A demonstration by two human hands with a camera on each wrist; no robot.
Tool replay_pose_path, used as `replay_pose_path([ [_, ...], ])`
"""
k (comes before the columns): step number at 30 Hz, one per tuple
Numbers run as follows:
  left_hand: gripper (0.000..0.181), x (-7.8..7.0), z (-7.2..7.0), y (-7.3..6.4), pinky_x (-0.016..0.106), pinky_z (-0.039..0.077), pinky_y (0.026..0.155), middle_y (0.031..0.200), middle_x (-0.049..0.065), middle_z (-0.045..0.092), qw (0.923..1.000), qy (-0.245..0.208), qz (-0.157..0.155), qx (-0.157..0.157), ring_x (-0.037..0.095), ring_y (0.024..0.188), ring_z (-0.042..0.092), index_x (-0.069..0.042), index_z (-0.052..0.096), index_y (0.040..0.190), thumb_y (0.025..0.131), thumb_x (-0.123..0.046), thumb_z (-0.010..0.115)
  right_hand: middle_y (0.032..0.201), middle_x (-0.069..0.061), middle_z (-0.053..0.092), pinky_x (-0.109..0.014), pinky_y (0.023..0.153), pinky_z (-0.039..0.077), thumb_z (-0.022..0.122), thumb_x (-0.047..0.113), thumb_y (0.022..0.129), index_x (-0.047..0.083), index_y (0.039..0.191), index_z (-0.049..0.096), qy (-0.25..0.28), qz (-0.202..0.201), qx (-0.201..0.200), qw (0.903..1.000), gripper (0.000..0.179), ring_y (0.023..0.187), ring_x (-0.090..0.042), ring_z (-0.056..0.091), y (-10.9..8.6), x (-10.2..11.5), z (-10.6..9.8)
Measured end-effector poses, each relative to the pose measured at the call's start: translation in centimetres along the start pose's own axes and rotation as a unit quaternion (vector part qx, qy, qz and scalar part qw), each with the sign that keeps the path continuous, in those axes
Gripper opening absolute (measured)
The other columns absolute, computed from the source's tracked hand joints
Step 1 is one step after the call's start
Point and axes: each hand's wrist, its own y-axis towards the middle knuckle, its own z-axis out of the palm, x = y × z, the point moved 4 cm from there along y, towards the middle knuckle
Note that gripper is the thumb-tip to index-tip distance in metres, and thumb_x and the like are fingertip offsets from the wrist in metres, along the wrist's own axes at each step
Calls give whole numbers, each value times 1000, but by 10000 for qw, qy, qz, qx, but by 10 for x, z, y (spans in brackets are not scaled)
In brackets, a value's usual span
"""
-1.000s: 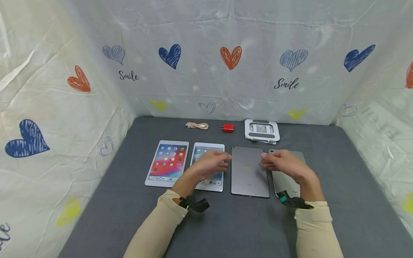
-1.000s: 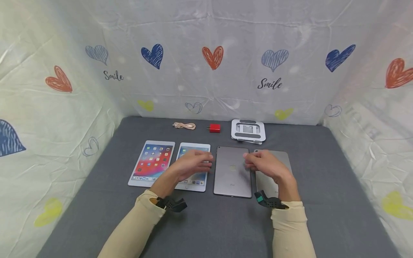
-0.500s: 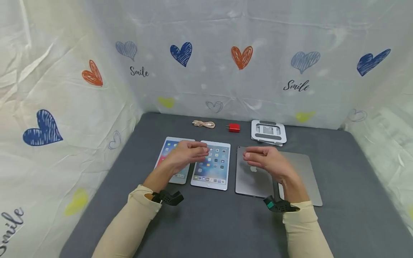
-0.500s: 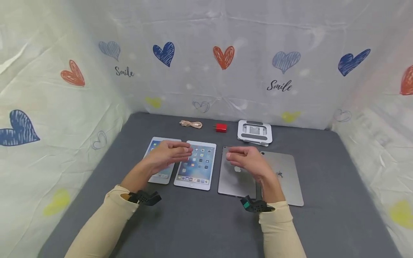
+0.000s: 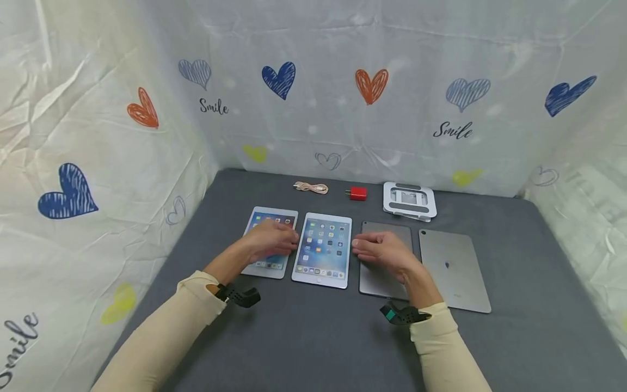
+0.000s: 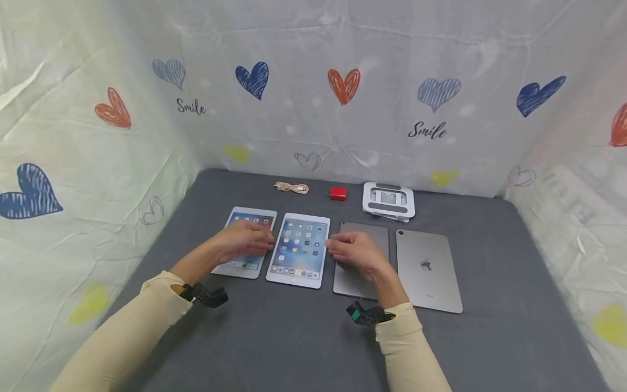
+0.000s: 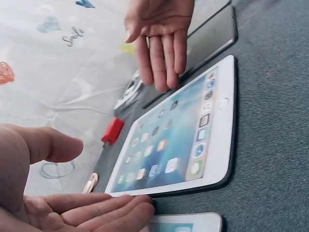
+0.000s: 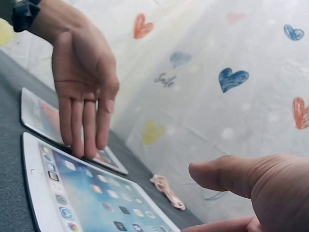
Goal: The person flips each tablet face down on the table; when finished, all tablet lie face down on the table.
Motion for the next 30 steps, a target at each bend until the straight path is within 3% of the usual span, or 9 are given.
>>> replay_pose_path([
  [7,61,1,5,5,47,59,114,153,27,62,9995,36,-209,-235,36,137,68,10,47,157,107,-22,63,152,-25,64,-40,117,56,68,25,110,-10,153,55,175,123,296,9993,57,140,-35,66,2,-2,8],
  [17,60,0,8,6,47,58,116,153,28,61,9994,90,-221,-257,38,140,66,11,46,158,108,-22,57,159,-30,55,-49,128,46,53,26,116,-14,158,44,786,68,-70,9969,59,147,-40,58,5,-5,14],
  [22,56,-2,11,6,46,58,116,152,26,62,9993,72,-252,-259,36,138,67,9,51,155,109,-22,57,166,-32,42,-47,129,44,46,34,119,-12,166,28,1373,153,-79,9904,68,150,-39,52,6,-7,16],
  [27,53,-4,18,7,47,57,117,152,27,62,9997,-7,-230,-119,37,138,66,8,54,153,110,-23,55,156,-27,44,-41,124,47,37,49,119,-12,165,29,1666,249,131,9856,77,136,-30,54,5,-9,12],
  [30,53,-6,23,8,47,56,118,151,28,63,9998,-79,-205,-17,37,137,67,9,55,152,109,-22,56,159,-26,41,-46,129,41,33,56,118,-10,166,28,1803,251,254,9830,82,141,-33,50,3,-9,7],
])
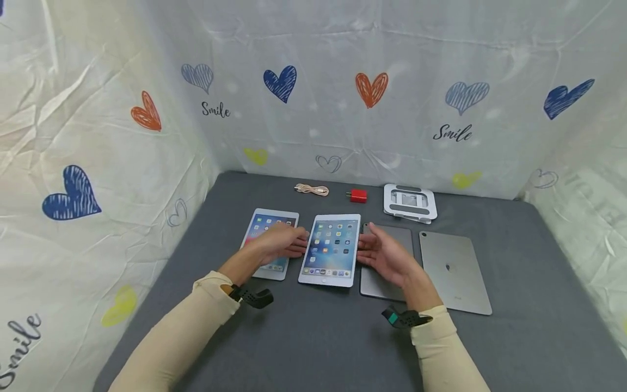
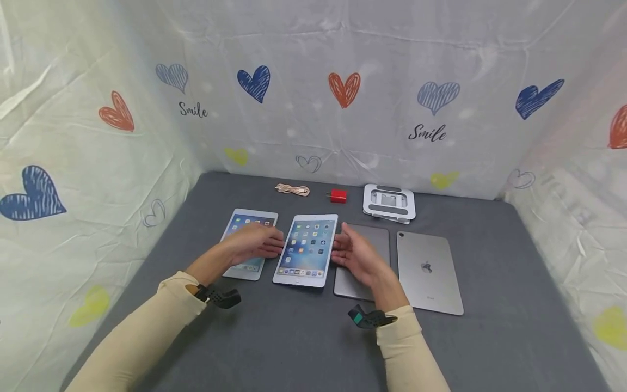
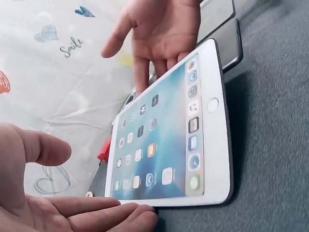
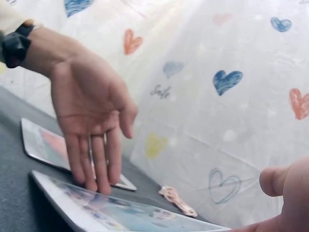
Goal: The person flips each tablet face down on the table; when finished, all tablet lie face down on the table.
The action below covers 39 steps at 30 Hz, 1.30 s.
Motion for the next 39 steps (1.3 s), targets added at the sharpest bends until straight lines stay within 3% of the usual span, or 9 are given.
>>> replay_pose_path([
  [4,52,-4,10,0,48,58,116,150,26,64,9999,118,8,105,36,133,69,10,56,150,109,-23,58,172,-29,29,-53,136,32,32,59,117,-8,169,22,152,-18,30,9999,86,156,-42,38,-5,4,-7],
  [9,52,-15,30,-3,49,57,117,153,22,63,9987,401,170,257,35,136,68,8,57,150,111,-26,60,173,-30,27,-51,133,37,33,59,117,-10,168,23,9,-174,-136,9998,87,154,-44,40,-12,9,-16],
  [17,48,-50,75,-8,50,51,122,154,26,63,9918,-315,558,1109,39,144,63,11,57,150,113,-21,58,172,-30,30,-27,109,55,32,61,116,-10,168,26,-266,-375,-163,9988,88,145,-33,50,-22,18,-27],
  [25,50,-78,104,-8,47,53,121,155,24,62,9838,-523,805,1516,35,144,64,9,54,154,117,-24,51,172,-30,31,-25,108,58,34,61,116,-9,168,27,-481,-654,13,9967,87,137,-22,58,-33,29,-28],
  [31,47,-88,109,-9,47,54,120,158,23,60,9848,-492,846,1438,37,144,63,8,58,150,115,-24,55,171,-25,37,-26,109,59,39,60,116,-5,167,33,-449,-786,173,9957,83,131,-16,65,-37,37,-20],
  [35,44,-91,104,-12,47,54,121,156,20,61,9870,-286,932,1280,34,142,62,6,63,146,115,-24,55,170,-23,39,-28,109,60,40,58,116,-4,166,35,-435,-782,174,9958,80,132,-18,65,-36,45,-11],
  [39,47,-93,96,-17,48,51,124,161,18,55,9883,-354,1025,1076,35,146,58,6,58,152,116,-24,54,171,-24,38,-30,112,59,41,56,117,-3,167,35,-524,-789,225,9953,78,138,-25,61,-31,54,0],
])
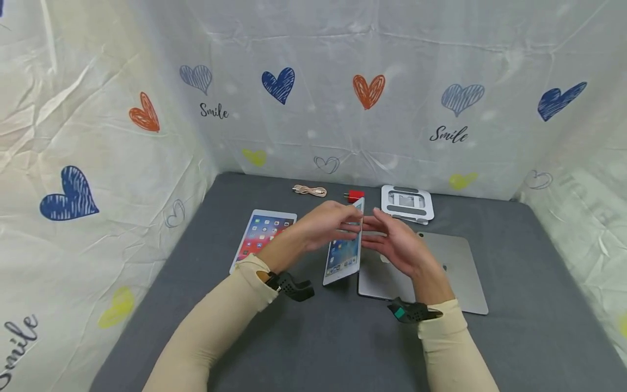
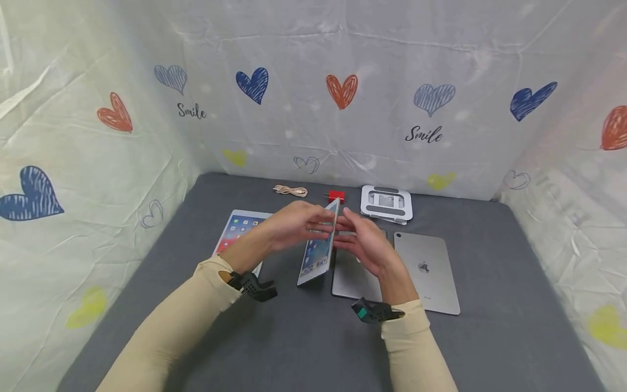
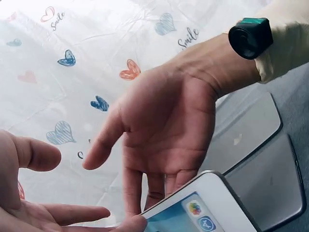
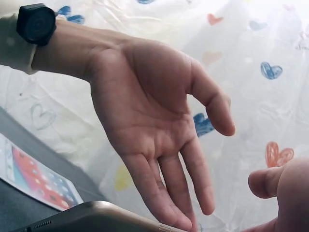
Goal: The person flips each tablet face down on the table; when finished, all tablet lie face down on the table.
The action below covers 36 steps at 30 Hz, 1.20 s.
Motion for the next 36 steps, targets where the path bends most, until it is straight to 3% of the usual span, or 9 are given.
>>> replay_pose_path([
  [4,51,-2,-10,-9,48,47,127,166,20,49,9998,-63,96,-141,35,151,53,7,51,157,115,-22,54,169,-26,40,-33,114,58,39,50,119,-5,166,35,-158,-71,90,9998,73,139,-29,62,9,7,13],
  [9,50,-4,-28,-21,48,46,128,164,22,52,9994,-188,168,-255,36,151,55,8,52,155,114,-21,54,167,-28,42,-40,118,56,39,44,119,-8,165,37,-279,-198,227,9992,69,137,-33,63,22,14,30],
  [16,49,-6,-53,-34,50,47,127,162,22,54,9986,-172,171,-462,38,149,56,7,52,155,116,-22,50,170,-27,40,-53,125,48,39,38,120,-9,165,34,-234,-236,333,9989,66,149,-46,54,34,17,53],
  [22,47,-3,-72,-44,50,50,124,158,21,58,9978,-98,94,-655,39,146,59,6,54,152,114,-21,51,164,-28,45,-52,123,51,38,37,120,-9,163,38,-276,-212,372,9987,64,144,-45,58,42,17,69],
  [28,50,1,-87,-48,56,55,118,162,23,53,9970,-147,-33,-765,42,148,56,6,51,154,114,-23,50,161,-30,48,-53,126,48,38,36,120,-10,161,41,-306,-174,507,9981,62,144,-46,58,45,13,74],
  [36,55,9,-105,-51,58,58,113,165,21,50,9933,114,-317,-1108,43,148,56,3,48,158,113,-27,52,158,-32,56,-52,130,42,39,37,120,-12,158,45,-470,-30,415,9980,63,149,-46,55,45,-8,62],
])
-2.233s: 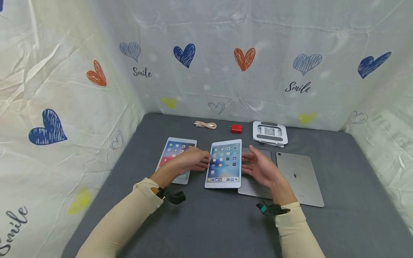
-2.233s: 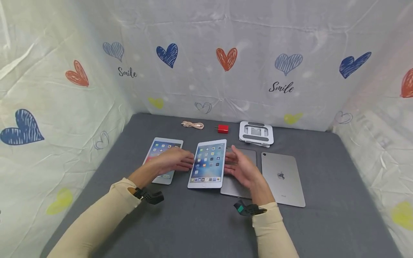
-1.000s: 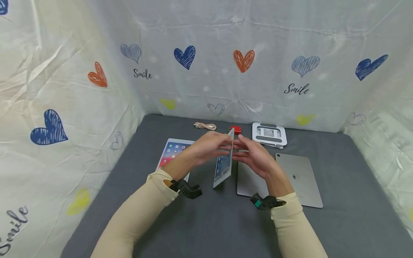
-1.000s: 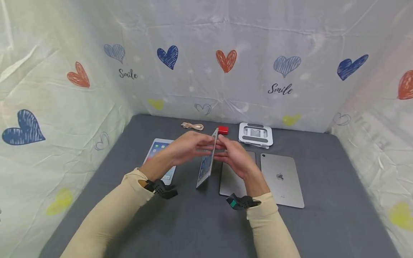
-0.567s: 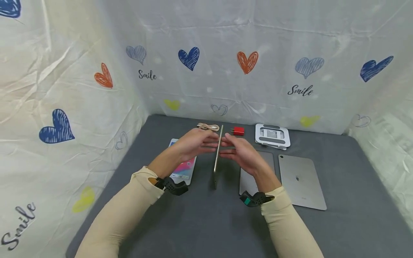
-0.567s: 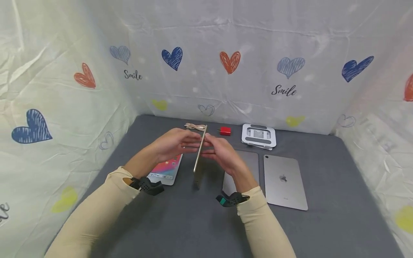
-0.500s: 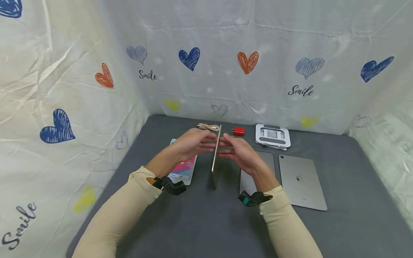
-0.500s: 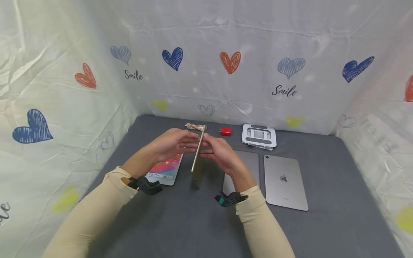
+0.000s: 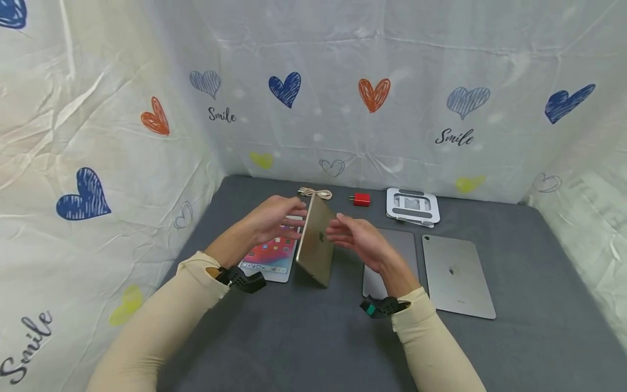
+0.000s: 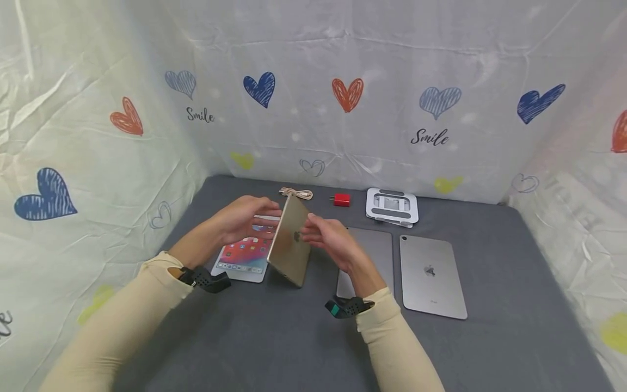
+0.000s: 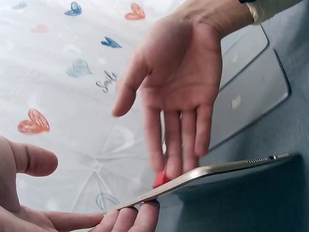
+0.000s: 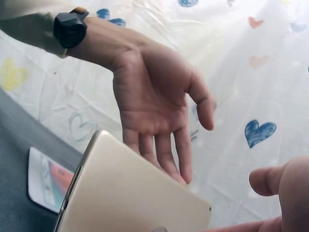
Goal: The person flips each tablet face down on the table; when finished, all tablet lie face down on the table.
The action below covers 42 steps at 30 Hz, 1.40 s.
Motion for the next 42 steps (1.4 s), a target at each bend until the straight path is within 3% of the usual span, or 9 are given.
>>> replay_pose_path([
  [5,44,11,-9,6,50,66,100,148,18,59,9997,-3,-176,-143,41,134,64,5,61,141,110,-27,54,163,-31,51,-52,133,37,40,38,120,-13,161,41,19,276,-44,9996,65,155,-45,49,-4,-18,-8],
  [11,37,24,-18,19,44,68,88,124,16,66,9996,6,-253,-138,33,112,71,6,65,126,110,-26,56,167,-32,45,-52,135,34,41,37,120,-14,162,38,9,466,-209,9987,66,158,-45,44,-6,-34,-17],
  [17,38,31,-26,28,44,69,85,125,15,66,9996,67,-199,-206,31,107,73,4,66,127,109,-28,59,168,-33,43,-51,135,33,43,34,119,-16,160,38,139,467,-412,9980,65,159,-45,42,-6,-44,-23],
  [26,45,46,-35,45,47,70,89,134,18,69,9995,-125,66,-290,31,108,72,3,66,140,114,-32,54,168,-31,43,-52,135,34,42,35,120,-14,161,38,252,393,-513,9976,65,158,-44,43,-6,-52,-24],
  [35,47,67,-33,48,38,71,83,129,15,69,9983,-393,124,-404,24,100,71,3,65,142,115,-33,53,166,-31,46,-53,134,35,42,33,120,-13,162,38,229,347,-491,9979,63,156,-44,46,-5,-54,-25],
  [39,43,76,-30,47,41,71,83,123,15,71,9984,-208,210,-473,24,97,72,3,67,138,115,-31,53,162,-32,50,-53,133,38,42,31,120,-15,158,43,82,367,-473,9982,59,153,-44,50,-8,-56,-26],
  [42,41,75,-25,47,44,71,84,122,17,72,9985,1,323,-437,25,97,72,3,68,134,114,-30,55,159,-31,54,-52,131,42,44,30,119,-15,155,46,-53,424,-523,9977,58,151,-43,53,-12,-55,-31],
])
